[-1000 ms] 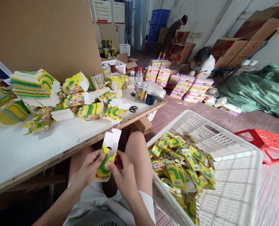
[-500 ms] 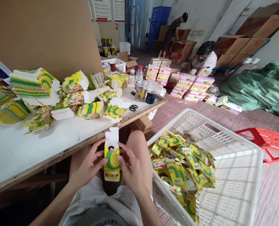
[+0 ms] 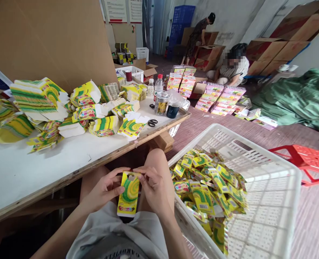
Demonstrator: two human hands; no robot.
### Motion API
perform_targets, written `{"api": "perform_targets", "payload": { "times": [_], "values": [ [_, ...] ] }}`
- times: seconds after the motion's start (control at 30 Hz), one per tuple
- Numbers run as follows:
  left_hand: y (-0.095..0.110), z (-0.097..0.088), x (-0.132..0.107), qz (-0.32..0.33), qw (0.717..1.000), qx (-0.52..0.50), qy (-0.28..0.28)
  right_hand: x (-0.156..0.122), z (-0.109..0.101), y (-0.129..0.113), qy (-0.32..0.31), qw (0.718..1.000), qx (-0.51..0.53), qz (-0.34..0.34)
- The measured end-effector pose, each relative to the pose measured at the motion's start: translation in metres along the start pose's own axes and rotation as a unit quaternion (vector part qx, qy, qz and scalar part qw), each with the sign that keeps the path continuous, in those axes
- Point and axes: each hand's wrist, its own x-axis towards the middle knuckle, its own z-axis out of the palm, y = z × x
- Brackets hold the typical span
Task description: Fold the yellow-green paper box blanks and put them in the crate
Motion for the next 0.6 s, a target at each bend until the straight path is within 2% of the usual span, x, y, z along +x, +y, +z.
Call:
{"api": "perform_targets", "payload": {
  "times": [0.07, 0.17, 0.27, 0.4, 0.5, 0.6],
  "values": [
    [-0.003, 0.0, 0.001, 0.005, 0.999, 0.029, 0.025, 0.0, -0.004, 0.0, -0.027, 0.999, -0.017, -0.007],
    [-0.007, 0.002, 0.001, 0.006, 0.995, 0.072, 0.069, -0.001, -0.005, 0.002, -0.059, 0.997, -0.027, 0.05],
    [-0.008, 0.006, 0.0, 0.008, 0.995, 0.08, 0.062, -0.001, 0.0, 0.005, -0.049, 0.991, -0.092, 0.084],
    [-0.005, 0.008, -0.001, 0.012, 0.997, 0.057, 0.05, 0.0, 0.007, 0.006, -0.026, 0.984, -0.168, 0.052],
    [-0.002, 0.008, 0.0, 0.001, 0.998, 0.034, 0.059, 0.0, 0.009, 0.005, -0.037, 0.981, -0.185, 0.043],
    [-0.002, 0.009, 0.001, -0.01, 0.998, 0.023, 0.059, -0.001, 0.013, 0.007, -0.05, 0.981, -0.177, 0.062]
  ]
}}
